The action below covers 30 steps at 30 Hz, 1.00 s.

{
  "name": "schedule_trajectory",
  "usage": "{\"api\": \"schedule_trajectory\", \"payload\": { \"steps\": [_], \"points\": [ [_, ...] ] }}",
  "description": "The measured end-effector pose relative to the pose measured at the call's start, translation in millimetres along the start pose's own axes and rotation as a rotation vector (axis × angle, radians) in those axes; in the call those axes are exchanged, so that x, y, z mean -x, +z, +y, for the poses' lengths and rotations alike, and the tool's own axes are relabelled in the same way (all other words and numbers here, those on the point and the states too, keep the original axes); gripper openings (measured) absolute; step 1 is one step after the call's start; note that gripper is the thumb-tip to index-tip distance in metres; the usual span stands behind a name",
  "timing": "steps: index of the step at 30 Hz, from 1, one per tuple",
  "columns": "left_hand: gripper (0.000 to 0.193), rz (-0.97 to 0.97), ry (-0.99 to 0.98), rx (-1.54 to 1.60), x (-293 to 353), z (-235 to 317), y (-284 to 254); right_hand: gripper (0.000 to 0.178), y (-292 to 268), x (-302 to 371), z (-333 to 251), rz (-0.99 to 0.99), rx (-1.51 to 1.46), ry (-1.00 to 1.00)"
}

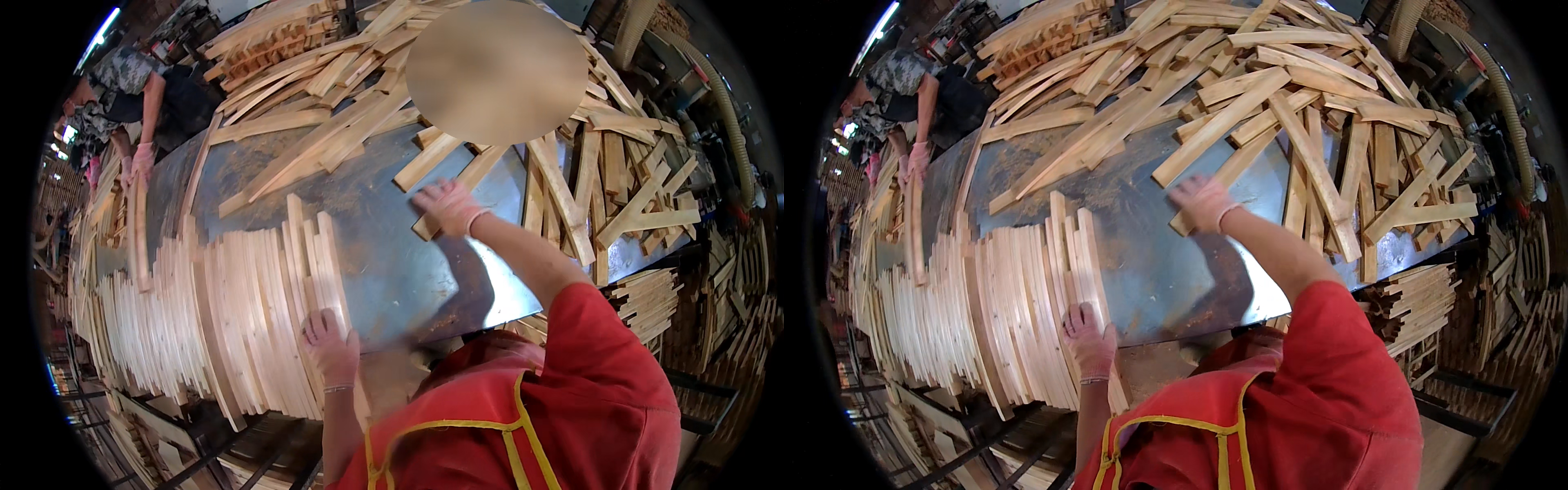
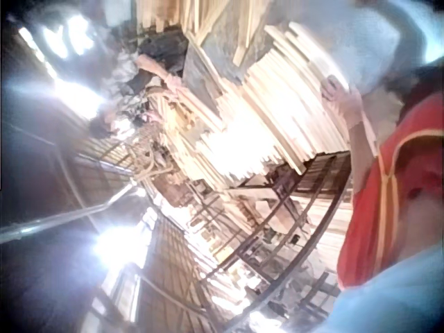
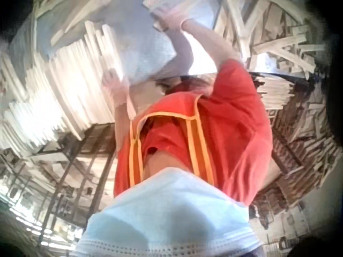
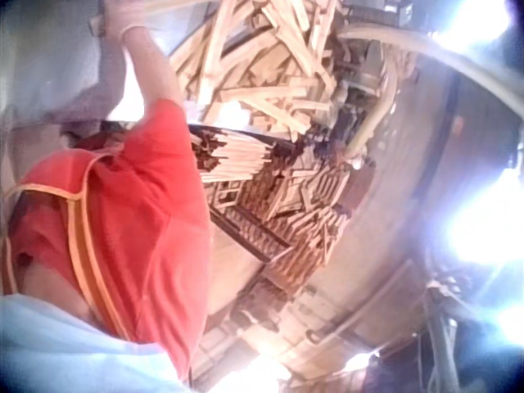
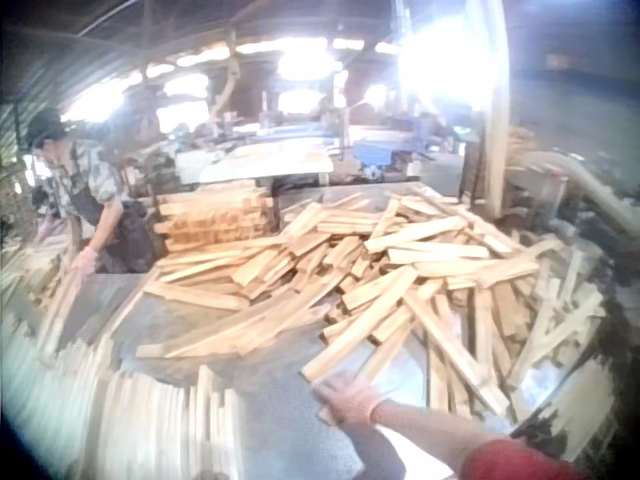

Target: The person repeatedly picks up thin wooden planks from a scattered pile on a metal table and stacks them neatly on the left side. The hands handle the planks one by one or in small groups, aligning them into a growing stack throughout the clip.

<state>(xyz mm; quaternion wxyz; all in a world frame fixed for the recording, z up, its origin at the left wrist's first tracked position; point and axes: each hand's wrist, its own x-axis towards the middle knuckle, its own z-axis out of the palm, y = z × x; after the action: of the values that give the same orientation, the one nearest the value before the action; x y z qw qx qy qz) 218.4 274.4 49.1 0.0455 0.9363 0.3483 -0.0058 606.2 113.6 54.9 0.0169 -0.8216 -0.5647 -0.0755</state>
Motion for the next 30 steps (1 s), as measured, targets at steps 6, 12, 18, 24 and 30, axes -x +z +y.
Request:
{"api": "schedule_trajectory", "payload": {
  "steps": [6,12,18,24,30],
  "points": [
    [0.091,0.078,0.219,0.117,-2,81,30,0.038,10,20,-36,-0.303,-0.185,-0.337],
    [0.091,-0.259,0.048,0.099,-21,158,26,0.052,-58,38,96,-0.049,-0.21,0.599],
    [0.076,-0.252,0.045,0.245,-36,149,26,0.105,-20,114,176,-0.178,-0.41,1.335],
    [0.055,-0.404,-0.29,1.08,3,111,-1,0.103,-54,120,62,-0.005,-0.875,1.015],
    [0.053,-0.204,-0.394,1.248,45,50,10,0.099,-24,87,-103,-0.134,-2.022,0.747]
  ]
}}
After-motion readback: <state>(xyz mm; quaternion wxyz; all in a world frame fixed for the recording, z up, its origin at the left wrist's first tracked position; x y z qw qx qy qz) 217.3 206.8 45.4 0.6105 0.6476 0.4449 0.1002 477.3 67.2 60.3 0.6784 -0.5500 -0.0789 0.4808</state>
